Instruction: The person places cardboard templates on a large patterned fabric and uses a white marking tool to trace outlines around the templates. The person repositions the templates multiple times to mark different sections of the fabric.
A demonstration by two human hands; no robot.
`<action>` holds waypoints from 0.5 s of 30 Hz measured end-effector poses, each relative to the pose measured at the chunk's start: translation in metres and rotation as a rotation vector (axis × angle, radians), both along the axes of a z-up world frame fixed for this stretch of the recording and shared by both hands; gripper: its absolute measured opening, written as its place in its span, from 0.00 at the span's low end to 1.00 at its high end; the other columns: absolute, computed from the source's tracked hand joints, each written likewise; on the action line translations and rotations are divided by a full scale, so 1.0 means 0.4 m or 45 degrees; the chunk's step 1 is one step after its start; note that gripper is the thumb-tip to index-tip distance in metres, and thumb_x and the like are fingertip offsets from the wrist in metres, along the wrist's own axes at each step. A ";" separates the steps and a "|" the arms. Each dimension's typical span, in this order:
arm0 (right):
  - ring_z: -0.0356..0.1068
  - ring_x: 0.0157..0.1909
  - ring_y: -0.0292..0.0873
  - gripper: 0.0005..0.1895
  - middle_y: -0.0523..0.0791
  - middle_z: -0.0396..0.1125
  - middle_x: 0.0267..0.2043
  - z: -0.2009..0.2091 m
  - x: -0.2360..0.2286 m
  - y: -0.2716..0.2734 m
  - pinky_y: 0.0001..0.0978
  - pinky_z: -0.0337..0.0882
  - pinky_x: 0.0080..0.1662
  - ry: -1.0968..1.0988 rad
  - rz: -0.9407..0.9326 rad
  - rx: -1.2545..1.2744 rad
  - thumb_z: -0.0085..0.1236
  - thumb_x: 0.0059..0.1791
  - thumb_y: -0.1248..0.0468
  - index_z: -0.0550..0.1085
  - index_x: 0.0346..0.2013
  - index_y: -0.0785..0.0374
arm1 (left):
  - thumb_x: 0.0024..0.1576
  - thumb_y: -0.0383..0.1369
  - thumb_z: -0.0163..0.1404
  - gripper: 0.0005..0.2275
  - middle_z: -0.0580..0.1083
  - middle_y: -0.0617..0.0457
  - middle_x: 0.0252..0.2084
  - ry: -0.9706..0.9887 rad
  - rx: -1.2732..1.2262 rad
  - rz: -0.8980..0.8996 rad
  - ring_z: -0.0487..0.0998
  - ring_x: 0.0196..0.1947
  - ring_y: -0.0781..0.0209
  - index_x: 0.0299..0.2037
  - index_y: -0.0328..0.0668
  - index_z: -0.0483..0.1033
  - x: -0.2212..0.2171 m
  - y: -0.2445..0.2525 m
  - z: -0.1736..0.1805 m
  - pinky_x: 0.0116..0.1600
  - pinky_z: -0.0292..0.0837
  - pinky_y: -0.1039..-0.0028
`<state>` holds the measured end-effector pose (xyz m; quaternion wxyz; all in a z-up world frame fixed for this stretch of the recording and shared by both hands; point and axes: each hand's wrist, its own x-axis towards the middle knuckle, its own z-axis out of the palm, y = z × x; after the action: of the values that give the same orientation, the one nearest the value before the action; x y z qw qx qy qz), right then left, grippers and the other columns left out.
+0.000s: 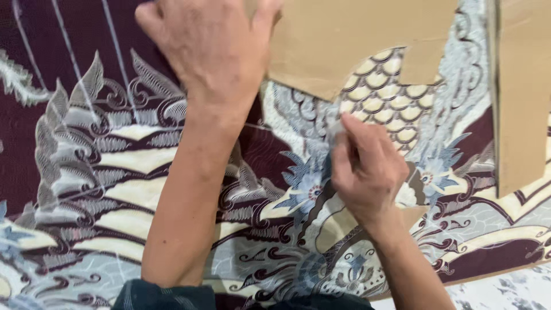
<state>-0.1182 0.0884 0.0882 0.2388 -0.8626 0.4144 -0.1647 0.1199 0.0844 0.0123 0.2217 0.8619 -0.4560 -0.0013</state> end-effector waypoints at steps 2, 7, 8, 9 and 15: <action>0.67 0.29 0.34 0.15 0.44 0.68 0.37 -0.006 -0.029 -0.009 0.23 0.68 0.33 -0.078 -0.132 0.109 0.60 0.55 0.76 0.74 0.56 0.65 | 0.55 0.53 0.65 0.25 0.71 0.42 0.42 0.037 0.095 0.035 0.68 0.48 0.44 0.40 0.34 0.77 0.006 -0.012 0.004 0.45 0.59 0.48; 0.65 0.40 0.29 0.11 0.41 0.67 0.46 -0.007 -0.148 -0.104 0.19 0.67 0.41 -0.224 -0.458 0.221 0.56 0.61 0.76 0.71 0.58 0.68 | 0.51 0.53 0.70 0.32 0.68 0.40 0.50 0.166 0.196 0.087 0.66 0.53 0.42 0.49 0.31 0.72 0.019 -0.007 -0.002 0.49 0.62 0.47; 0.66 0.40 0.29 0.12 0.41 0.67 0.46 -0.009 -0.163 -0.130 0.19 0.68 0.42 -0.251 -0.421 0.235 0.55 0.60 0.76 0.72 0.58 0.67 | 0.50 0.51 0.70 0.33 0.67 0.39 0.51 0.139 0.148 0.085 0.66 0.52 0.42 0.51 0.30 0.70 0.018 -0.008 -0.001 0.48 0.62 0.48; 0.67 0.40 0.29 0.13 0.41 0.67 0.46 -0.014 -0.170 -0.154 0.19 0.70 0.42 -0.280 -0.380 0.248 0.54 0.59 0.76 0.72 0.58 0.66 | 0.48 0.49 0.71 0.35 0.67 0.39 0.51 0.110 0.098 0.085 0.66 0.52 0.43 0.53 0.29 0.67 0.018 -0.010 0.001 0.47 0.63 0.49; 0.71 0.39 0.36 0.14 0.47 0.70 0.44 -0.037 -0.152 -0.229 0.24 0.72 0.42 -0.097 0.053 0.072 0.58 0.57 0.80 0.75 0.55 0.66 | 0.51 0.48 0.74 0.37 0.66 0.45 0.53 0.136 0.045 0.064 0.68 0.55 0.49 0.59 0.38 0.62 0.005 0.000 0.012 0.52 0.64 0.52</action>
<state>-0.1791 -0.0031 0.0733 0.2821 -0.8570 0.3915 -0.1806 0.1218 0.0844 0.0172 0.2306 0.8755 -0.4217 -0.0499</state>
